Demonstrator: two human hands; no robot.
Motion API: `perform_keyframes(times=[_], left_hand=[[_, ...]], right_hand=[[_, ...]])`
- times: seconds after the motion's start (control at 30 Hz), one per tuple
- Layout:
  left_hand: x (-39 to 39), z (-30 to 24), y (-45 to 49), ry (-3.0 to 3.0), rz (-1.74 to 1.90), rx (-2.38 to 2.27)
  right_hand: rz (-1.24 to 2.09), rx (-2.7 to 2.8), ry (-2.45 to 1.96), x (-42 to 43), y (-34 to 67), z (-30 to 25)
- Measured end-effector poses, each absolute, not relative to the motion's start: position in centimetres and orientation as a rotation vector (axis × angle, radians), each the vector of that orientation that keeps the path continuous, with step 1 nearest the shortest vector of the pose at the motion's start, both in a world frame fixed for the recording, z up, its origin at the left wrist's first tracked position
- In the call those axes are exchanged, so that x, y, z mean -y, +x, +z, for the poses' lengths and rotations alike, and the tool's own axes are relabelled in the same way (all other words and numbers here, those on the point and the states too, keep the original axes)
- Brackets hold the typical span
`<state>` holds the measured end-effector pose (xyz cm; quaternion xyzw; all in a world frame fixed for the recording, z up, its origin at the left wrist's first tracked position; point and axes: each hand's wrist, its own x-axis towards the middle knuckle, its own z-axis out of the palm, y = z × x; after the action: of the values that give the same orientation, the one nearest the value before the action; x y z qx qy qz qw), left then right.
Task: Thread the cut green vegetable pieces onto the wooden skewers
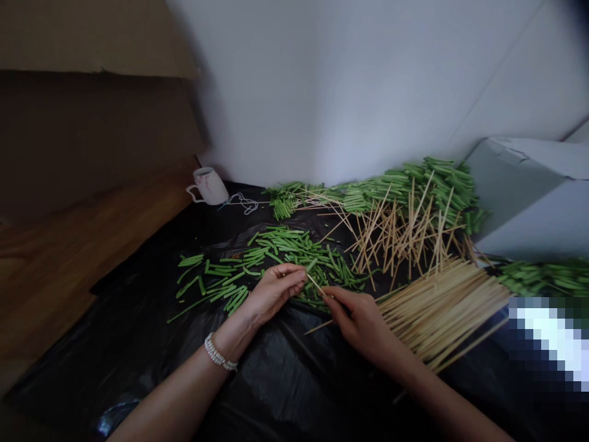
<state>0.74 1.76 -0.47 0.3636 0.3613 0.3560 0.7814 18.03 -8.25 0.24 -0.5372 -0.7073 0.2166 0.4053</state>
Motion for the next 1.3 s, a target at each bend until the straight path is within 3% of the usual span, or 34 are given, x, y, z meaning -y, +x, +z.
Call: perform_keyframes(times=[0.97,1.3], left_hand=[[0.1,-0.5,1.6,0.926,0.613,-0.782],[-0.7,-0.5,1.3,0.933,0.722,-0.793]], right_hand=[[0.625,1.711,-1.342,8.5,17.3,-0.1],[0.649,1.742,-1.411,8.1,18.0,-0.2]])
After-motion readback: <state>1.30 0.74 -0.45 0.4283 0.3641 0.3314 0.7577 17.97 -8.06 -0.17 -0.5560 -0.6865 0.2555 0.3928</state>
